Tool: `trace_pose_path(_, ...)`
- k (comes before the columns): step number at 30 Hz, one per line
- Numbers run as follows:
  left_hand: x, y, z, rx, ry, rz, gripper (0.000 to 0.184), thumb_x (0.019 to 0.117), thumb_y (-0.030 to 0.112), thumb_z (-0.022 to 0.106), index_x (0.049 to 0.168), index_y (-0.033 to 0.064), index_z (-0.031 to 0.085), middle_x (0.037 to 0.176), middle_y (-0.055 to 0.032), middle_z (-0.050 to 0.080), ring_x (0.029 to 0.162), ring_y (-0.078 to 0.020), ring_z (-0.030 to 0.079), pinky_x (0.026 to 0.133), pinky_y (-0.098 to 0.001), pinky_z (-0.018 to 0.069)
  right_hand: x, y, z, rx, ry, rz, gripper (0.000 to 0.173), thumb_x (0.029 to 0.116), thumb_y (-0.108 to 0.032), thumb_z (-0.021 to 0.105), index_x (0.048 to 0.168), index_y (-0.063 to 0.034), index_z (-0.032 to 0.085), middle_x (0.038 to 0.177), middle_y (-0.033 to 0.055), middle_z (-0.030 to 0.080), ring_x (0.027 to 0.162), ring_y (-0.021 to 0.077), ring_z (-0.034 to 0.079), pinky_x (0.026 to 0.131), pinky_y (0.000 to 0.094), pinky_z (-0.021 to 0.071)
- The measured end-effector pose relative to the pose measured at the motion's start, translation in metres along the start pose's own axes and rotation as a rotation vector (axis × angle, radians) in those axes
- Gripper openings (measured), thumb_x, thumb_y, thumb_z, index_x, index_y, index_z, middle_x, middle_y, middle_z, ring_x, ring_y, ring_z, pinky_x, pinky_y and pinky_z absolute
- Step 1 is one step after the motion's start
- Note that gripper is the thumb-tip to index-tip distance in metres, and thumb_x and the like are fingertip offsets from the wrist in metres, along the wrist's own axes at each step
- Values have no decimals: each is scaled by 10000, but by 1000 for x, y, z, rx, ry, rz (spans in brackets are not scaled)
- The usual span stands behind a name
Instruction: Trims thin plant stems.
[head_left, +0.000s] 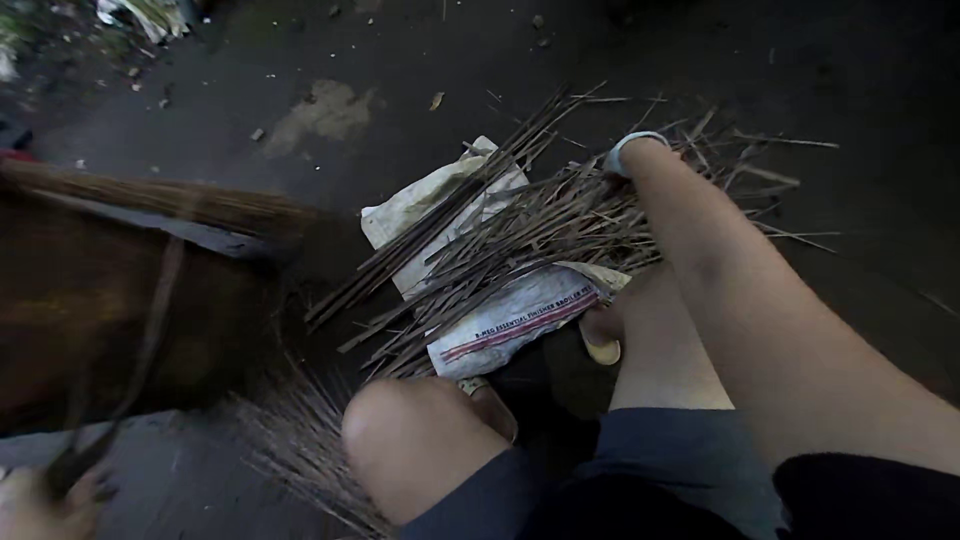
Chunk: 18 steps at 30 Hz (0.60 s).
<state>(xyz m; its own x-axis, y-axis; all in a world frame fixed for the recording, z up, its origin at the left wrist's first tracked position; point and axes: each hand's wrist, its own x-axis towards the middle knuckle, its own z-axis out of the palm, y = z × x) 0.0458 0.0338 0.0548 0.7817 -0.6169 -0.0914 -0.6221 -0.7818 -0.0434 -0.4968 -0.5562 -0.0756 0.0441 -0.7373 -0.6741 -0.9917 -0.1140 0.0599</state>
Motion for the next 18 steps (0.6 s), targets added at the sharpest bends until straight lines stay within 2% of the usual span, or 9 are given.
trace_pose_path(2,15,87,13,-86,-28,79,563,1065,322,538,1521,21,404,1289,-387,589,1144,-575,613,944,-756,453,-3,-43,4,-69,-42,-234,450,1006,-350,649,1149,75,683,1202,291,657,1156,440,628,978,655,468)
trace_pose_path(3,18,128,16,-102,-55,110,536,1070,297,545,1517,35,405,1216,-397,615,1094,-596,623,912,-775,451,-12,-64,5,23,-69,-349,448,998,-402,656,1134,23,693,1094,228,684,998,367,671,878,584,532)
trace_pose_path(5,17,202,20,-148,-111,155,491,1075,259,551,1506,68,411,1103,-336,671,967,-517,688,865,-711,516,-59,-96,3,292,-126,-584,433,1042,-459,568,1204,-73,679,958,117,666,761,216,630,706,423,547)
trace_pose_path(8,9,279,29,-200,-136,257,439,1075,211,550,1471,71,422,1049,-318,678,927,-502,697,832,-696,531,-118,-127,11,697,-90,-777,427,1054,-468,538,1285,-133,666,906,86,656,655,156,584,614,353,523)
trace_pose_path(11,-3,332,29,-229,-114,390,447,1082,235,534,1463,33,413,1052,-324,679,983,-528,682,862,-714,508,-136,-146,32,889,-143,-807,420,1073,-414,526,1343,-107,624,970,102,667,713,165,601,676,362,532)
trace_pose_path(13,-13,358,27,-254,-97,437,429,1087,265,521,1438,36,432,1008,-319,680,953,-529,679,836,-716,506,-139,-150,46,1042,-203,-836,402,1074,-370,537,1362,-97,597,942,70,646,693,118,570,649,300,511)
trace_pose_path(14,-19,370,25,-239,-95,449,418,1093,285,508,1424,38,442,1020,-319,677,967,-530,676,837,-715,504,-143,-150,49,1135,-232,-845,384,1075,-356,535,1359,-102,582,864,40,607,618,85,533,564,253,483)
trace_pose_path(16,-28,384,27,-166,-41,516,379,1108,272,462,1393,23,472,1124,-303,663,1060,-510,664,885,-694,511,-147,-147,48,1253,-284,-823,384,1083,-336,523,1401,-123,551,881,33,607,622,76,518,566,246,469)
trace_pose_path(18,-30,385,38,-104,105,648,302,1099,162,451,1340,1,538,1233,-277,625,1153,-478,631,937,-647,523,-153,-136,43,1302,-296,-788,320,1104,-289,465,1335,-96,572,827,19,558,578,78,475,525,246,440)
